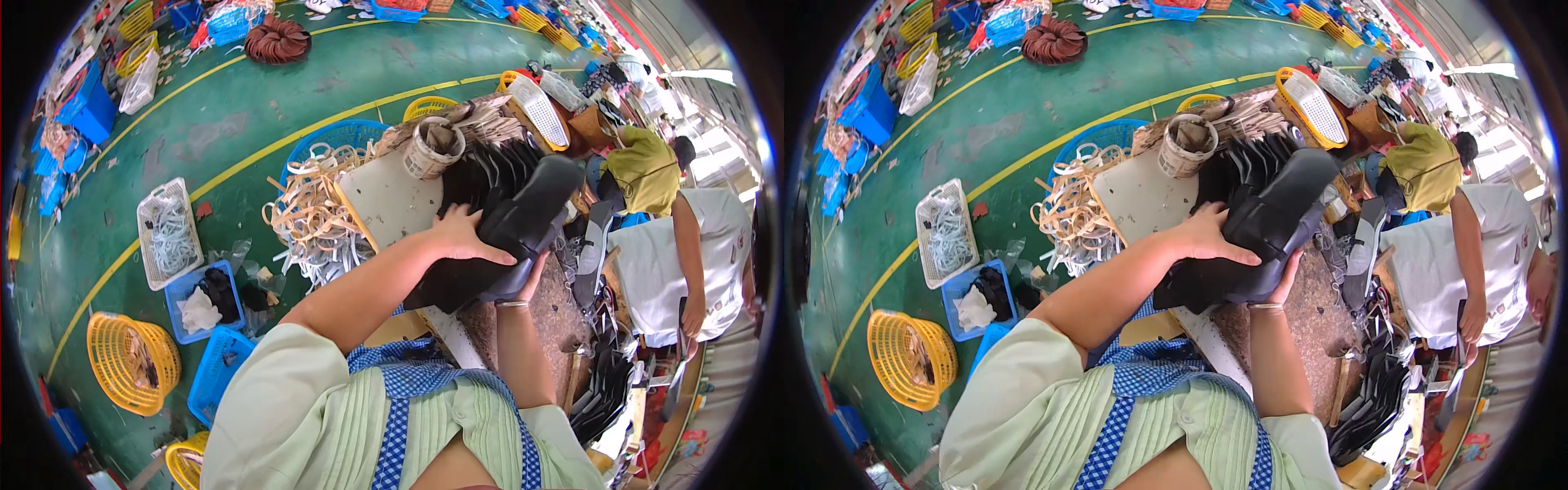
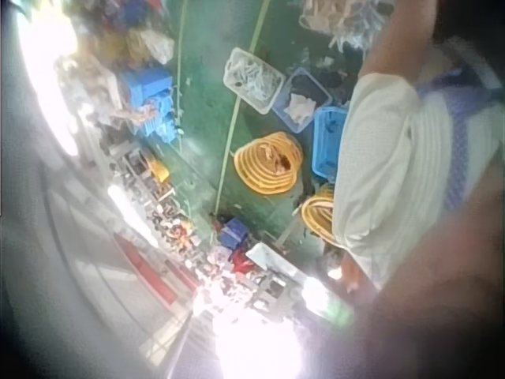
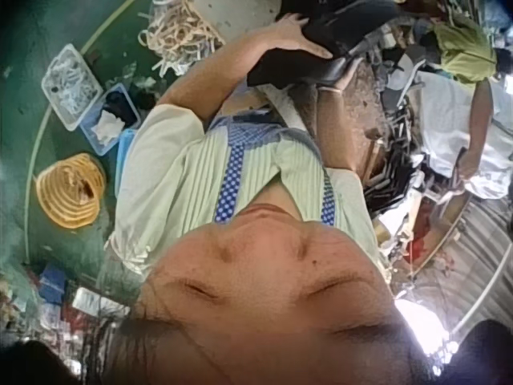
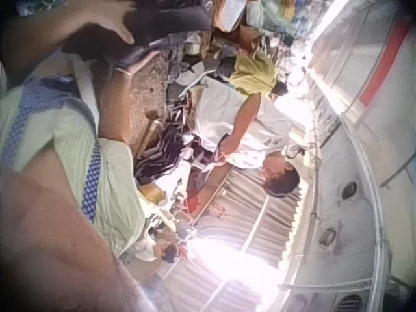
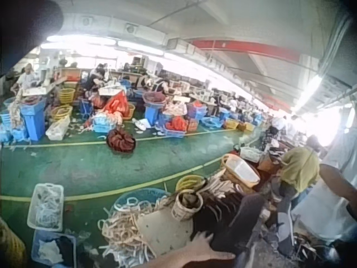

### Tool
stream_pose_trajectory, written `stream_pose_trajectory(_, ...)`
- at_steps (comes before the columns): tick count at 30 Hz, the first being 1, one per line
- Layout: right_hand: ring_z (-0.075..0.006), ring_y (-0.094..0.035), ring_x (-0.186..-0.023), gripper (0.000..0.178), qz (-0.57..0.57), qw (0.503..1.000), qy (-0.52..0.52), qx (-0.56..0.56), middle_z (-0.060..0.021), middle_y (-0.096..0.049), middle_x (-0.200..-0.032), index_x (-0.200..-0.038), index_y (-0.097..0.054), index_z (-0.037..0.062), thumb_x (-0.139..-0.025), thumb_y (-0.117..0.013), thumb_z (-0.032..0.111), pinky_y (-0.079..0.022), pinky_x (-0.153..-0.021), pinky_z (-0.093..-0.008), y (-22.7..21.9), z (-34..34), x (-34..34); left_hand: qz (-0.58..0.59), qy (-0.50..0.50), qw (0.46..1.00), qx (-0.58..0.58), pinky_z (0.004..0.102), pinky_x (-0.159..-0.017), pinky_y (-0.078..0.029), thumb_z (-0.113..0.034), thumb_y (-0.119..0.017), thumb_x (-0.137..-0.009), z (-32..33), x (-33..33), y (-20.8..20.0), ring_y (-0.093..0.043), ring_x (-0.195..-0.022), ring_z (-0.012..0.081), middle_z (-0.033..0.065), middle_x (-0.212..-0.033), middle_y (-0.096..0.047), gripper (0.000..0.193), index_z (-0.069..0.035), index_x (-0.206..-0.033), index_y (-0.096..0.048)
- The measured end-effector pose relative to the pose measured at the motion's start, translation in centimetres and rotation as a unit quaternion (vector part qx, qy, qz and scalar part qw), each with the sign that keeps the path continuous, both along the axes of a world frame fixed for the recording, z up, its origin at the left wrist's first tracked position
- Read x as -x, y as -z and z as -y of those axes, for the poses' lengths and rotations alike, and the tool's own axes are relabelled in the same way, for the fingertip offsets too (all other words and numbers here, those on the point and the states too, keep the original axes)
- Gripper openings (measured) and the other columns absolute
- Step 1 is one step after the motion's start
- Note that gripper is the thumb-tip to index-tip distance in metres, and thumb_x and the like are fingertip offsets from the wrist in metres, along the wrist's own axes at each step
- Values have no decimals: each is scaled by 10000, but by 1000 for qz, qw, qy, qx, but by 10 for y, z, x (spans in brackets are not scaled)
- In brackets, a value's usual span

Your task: The person folds shoe components together by hand, retrieves a basket of shoe pieces, and applies glue to the shoe pieces using a brush.

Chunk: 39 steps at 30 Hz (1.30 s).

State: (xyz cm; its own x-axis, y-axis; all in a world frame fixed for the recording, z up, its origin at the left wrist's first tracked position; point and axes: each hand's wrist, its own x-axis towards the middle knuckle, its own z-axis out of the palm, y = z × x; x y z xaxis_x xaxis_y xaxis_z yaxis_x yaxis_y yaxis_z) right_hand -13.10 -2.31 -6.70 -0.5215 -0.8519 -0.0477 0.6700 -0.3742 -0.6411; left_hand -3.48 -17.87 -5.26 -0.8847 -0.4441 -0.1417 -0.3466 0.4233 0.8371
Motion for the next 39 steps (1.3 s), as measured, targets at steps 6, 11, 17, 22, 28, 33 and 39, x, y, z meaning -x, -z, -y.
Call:
stream_pose_trajectory(6,-300,-533,-1220,687,-69,984,107,-122,-121,-550,-1341,-1381,-463,67,-932,-472,587,-409,-1066,-441,4,4,4,-99,-75,947,-298,403,-1076,-375,-411,-923,-563,16,-10,4,-435,-1310,302,216,-1455,-375,1106,-63,-1451,-363)
stream_pose_trajectory(11,-309,-479,-1275,703,-114,972,168,-121,-136,-479,-1413,-1427,-395,42,-928,-467,531,-360,-1104,-440,-2,-23,-19,-220,115,808,-534,381,-1048,-403,-209,-845,-723,-12,-17,-2,-510,-1222,234,121,-1314,-552,829,-53,-1408,-405)
stream_pose_trajectory(17,-295,-488,-1245,637,-244,926,269,-101,-141,-489,-1383,-1374,-442,14,-922,-484,461,-358,-1089,-436,-37,-89,-33,-437,269,753,-412,383,-1093,-355,-217,-943,-574,-38,-41,-42,-470,-1243,207,117,-1334,-525,1050,-6,-1412,-346)
stream_pose_trajectory(22,-308,-522,-1193,566,-460,877,85,-110,-187,-531,-1310,-1304,-499,-17,-916,-541,394,-402,-1046,-443,-61,-63,-22,-558,151,787,-215,372,-1111,-320,-271,-989,-480,-12,-136,-23,-398,-1301,205,113,-1400,-461,1264,9,-1460,-242)
stream_pose_trajectory(28,-280,-488,-1235,625,-542,775,-318,-68,-165,-467,-1360,-1415,-337,-28,-852,-569,112,-359,-1074,-405,-24,51,-178,-595,-51,746,-296,375,-1023,-433,-209,-969,-531,-52,-356,55,-567,-1148,214,125,-1233,-623,940,27,-1309,-498)
stream_pose_trajectory(33,-265,-406,-1331,907,-475,650,-594,7,-159,-403,-1439,-1475,-276,-3,-720,-771,76,-342,-1089,-388,-8,81,-394,-557,-308,690,-345,392,-982,-472,-191,-936,-583,-177,-505,111,-595,-1105,228,111,-1207,-629,795,17,-1255,-565)
stream_pose_trajectory(39,-395,-363,-1371,865,-709,428,-540,148,-273,-326,-1487,-1447,-400,100,-719,-826,292,-338,-1099,-420,11,73,-457,-646,-508,482,-303,438,-1040,-418,-163,-900,-614,-298,-561,219,-523,-1238,284,90,-1317,-569,874,-37,-1367,-473)
